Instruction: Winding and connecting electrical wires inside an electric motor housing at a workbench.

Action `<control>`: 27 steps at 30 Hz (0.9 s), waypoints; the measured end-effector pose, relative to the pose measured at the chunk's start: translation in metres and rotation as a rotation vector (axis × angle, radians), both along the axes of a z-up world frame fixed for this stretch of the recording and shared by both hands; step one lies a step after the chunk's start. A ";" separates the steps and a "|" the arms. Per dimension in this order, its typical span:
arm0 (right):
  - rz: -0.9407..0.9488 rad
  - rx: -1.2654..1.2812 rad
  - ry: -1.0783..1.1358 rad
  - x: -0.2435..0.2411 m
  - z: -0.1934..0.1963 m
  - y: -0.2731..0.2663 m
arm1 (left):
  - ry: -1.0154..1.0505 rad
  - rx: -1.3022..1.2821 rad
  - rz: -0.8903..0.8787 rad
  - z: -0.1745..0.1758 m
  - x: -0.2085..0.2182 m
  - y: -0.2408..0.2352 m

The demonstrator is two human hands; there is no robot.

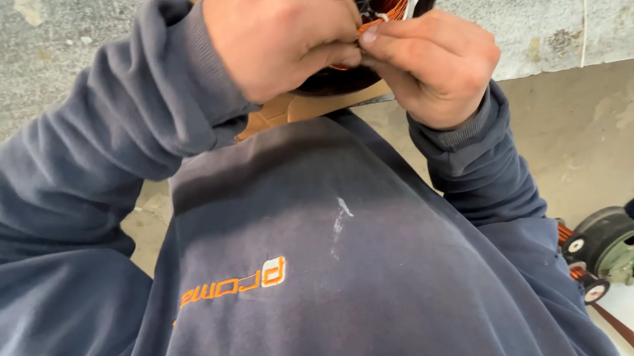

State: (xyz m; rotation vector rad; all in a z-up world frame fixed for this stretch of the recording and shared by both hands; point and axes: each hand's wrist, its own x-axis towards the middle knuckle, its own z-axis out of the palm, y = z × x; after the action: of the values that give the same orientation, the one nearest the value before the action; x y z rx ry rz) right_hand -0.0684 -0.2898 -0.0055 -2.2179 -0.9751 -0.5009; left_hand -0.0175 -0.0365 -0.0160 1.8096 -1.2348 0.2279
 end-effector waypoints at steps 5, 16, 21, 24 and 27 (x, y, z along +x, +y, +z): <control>0.016 -0.097 0.079 0.003 0.033 0.005 | -0.160 0.076 0.200 0.016 -0.010 0.024; 0.073 -0.773 -0.194 0.034 0.064 0.065 | -0.034 -0.094 0.185 -0.013 0.002 0.036; 0.134 -0.704 -0.002 0.044 0.060 0.059 | 0.043 -0.055 0.133 -0.013 0.011 0.027; 0.139 -0.692 0.057 0.043 0.063 0.056 | -0.123 -0.156 0.150 -0.011 0.012 0.026; 0.138 -0.740 0.069 0.040 0.068 0.054 | -0.002 -0.111 0.136 -0.022 0.011 0.024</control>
State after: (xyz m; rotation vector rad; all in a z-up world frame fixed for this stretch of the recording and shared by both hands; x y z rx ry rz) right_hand -0.0280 -0.2356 0.0625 -2.7440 -1.4275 0.0230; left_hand -0.0068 -0.0128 -0.0375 1.7984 -1.0806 0.3676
